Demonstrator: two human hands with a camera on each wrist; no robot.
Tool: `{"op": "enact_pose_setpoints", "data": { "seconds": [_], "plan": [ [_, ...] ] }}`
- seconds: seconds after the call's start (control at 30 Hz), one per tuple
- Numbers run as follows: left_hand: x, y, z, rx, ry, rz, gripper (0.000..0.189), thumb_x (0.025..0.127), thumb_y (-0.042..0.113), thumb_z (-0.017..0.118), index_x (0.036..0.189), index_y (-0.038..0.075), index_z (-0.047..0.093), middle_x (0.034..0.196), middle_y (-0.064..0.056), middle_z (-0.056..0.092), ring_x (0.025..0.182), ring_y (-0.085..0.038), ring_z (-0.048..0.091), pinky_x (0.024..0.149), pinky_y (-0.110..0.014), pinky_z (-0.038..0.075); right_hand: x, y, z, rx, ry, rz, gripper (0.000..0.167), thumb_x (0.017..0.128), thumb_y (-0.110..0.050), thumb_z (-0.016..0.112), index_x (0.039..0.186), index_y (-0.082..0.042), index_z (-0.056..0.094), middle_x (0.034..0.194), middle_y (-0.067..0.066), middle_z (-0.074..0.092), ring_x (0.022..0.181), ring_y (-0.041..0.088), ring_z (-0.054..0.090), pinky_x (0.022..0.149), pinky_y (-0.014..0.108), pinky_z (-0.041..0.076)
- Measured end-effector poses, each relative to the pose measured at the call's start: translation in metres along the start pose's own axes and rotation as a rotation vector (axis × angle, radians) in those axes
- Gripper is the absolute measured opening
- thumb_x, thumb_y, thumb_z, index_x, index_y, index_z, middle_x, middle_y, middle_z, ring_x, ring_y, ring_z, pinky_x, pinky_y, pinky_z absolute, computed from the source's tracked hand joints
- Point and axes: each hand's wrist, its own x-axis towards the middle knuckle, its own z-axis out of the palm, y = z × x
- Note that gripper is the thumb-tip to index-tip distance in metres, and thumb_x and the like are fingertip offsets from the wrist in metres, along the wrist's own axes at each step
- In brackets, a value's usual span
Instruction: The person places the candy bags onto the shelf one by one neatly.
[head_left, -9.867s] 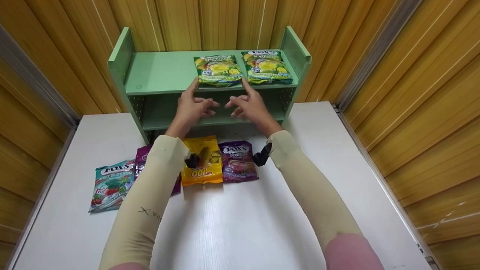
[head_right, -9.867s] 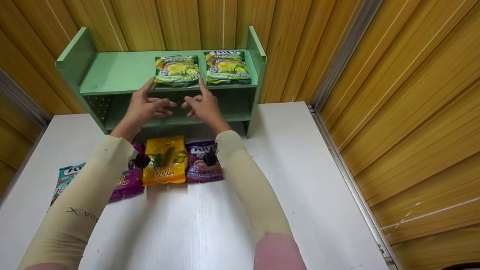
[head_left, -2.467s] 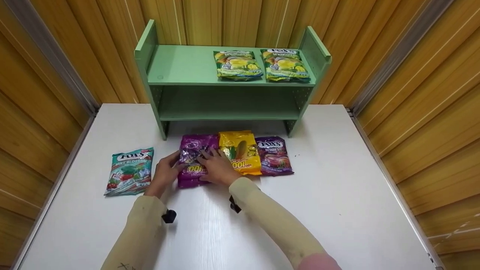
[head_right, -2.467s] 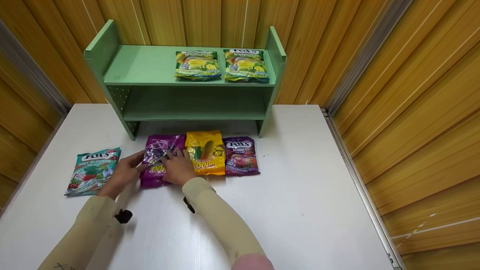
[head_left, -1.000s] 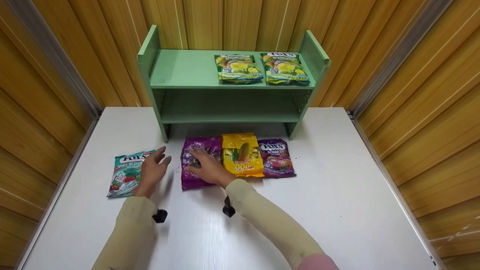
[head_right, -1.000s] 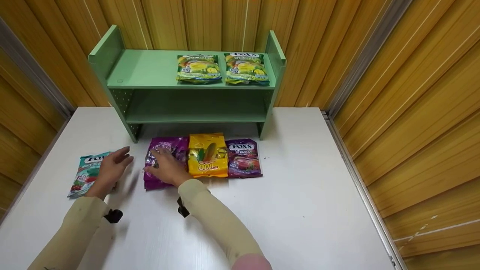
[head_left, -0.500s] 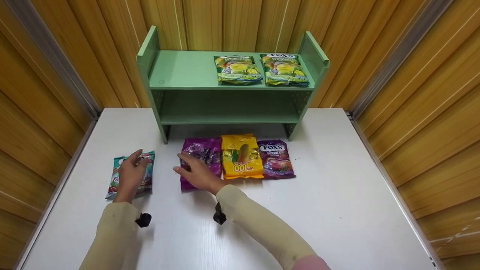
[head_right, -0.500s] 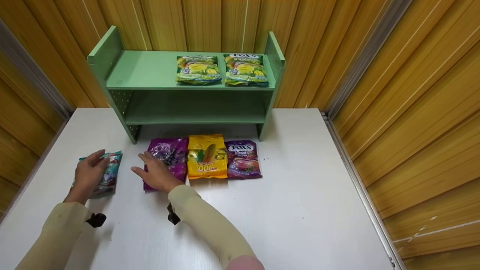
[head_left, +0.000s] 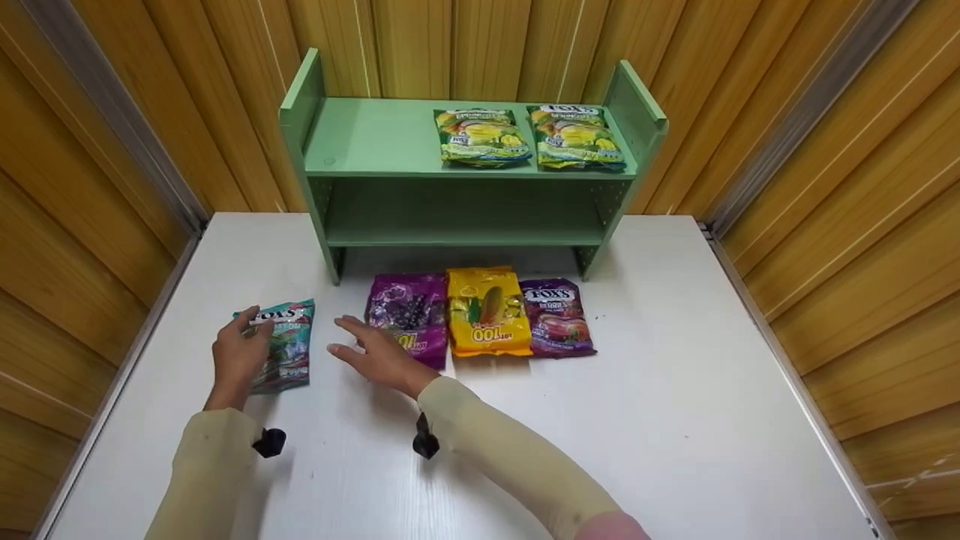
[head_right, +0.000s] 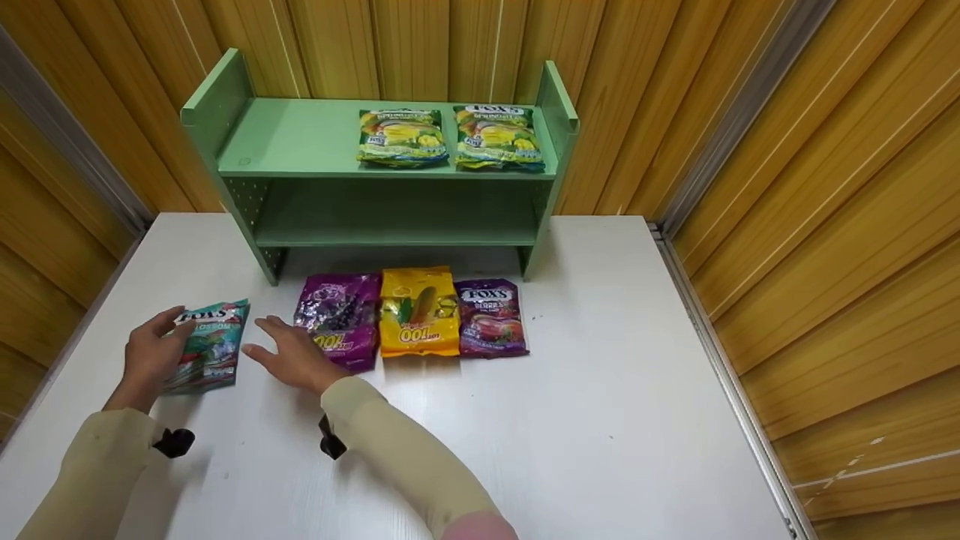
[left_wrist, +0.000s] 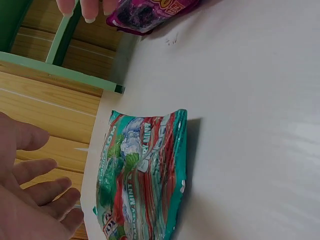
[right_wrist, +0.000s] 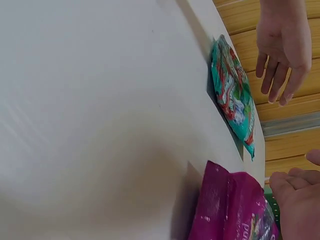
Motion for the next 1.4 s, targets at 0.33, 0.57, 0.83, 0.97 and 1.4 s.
{"op": "enact_pose_setpoints", "data": {
  "seconds": [0.33, 0.57, 0.83, 0.97, 1.4],
  "plan": [
    [0.003, -0.008, -0.008, 0.022, -0.001, -0.041, 0.061, 0.102, 0.036, 0.04, 0.155, 0.015, 0.019, 0.162, -0.017, 0.016, 0.146, -0.039, 0.023, 0.118, -0.056, 0.024, -0.001, -0.001, 0.012, 0.069, -0.098, 0.096, 0.062, 0.094, -0.058, 0.048, 0.15, -0.038, 0.029, 0.158, -0.013, 0.029, 0.141, 0.018, 0.04, 0.116, 0.037, 0.035],
    [0.003, -0.015, -0.011, 0.035, -0.012, -0.068, 0.063, 0.102, 0.035, 0.038, 0.155, 0.008, 0.016, 0.16, -0.023, 0.017, 0.144, -0.042, 0.025, 0.117, -0.057, 0.026, -0.001, 0.0, 0.014, 0.107, -0.154, 0.137, 0.067, 0.093, -0.056, 0.051, 0.152, -0.035, 0.027, 0.157, -0.01, 0.031, 0.144, 0.013, 0.035, 0.118, 0.038, 0.031],
    [0.006, -0.02, -0.01, 0.05, -0.004, -0.098, 0.063, 0.102, 0.033, 0.039, 0.155, 0.009, 0.016, 0.16, -0.022, 0.016, 0.146, -0.042, 0.02, 0.119, -0.055, 0.02, -0.001, 0.0, 0.02, 0.03, -0.227, 0.132, 0.068, 0.094, -0.052, 0.054, 0.153, -0.033, 0.026, 0.158, -0.009, 0.03, 0.146, 0.012, 0.03, 0.121, 0.033, 0.025],
    [0.007, -0.023, -0.009, 0.038, -0.007, -0.099, 0.064, 0.101, 0.032, 0.039, 0.156, 0.01, 0.014, 0.161, -0.02, 0.016, 0.148, -0.041, 0.017, 0.12, -0.055, 0.018, 0.0, 0.0, 0.022, 0.008, -0.227, 0.125, 0.068, 0.094, -0.051, 0.054, 0.153, -0.031, 0.026, 0.158, -0.008, 0.029, 0.145, 0.011, 0.03, 0.121, 0.031, 0.024],
    [0.006, -0.034, -0.008, 0.124, -0.127, -0.082, 0.093, 0.096, 0.026, 0.057, 0.154, 0.008, -0.014, 0.156, -0.032, 0.014, 0.141, -0.048, 0.024, 0.115, -0.061, 0.024, 0.002, 0.004, 0.027, 0.061, -0.138, 0.206, 0.069, 0.095, -0.048, 0.054, 0.154, -0.024, 0.026, 0.159, -0.004, 0.03, 0.147, 0.013, 0.028, 0.121, 0.032, 0.024]
  ]
}}
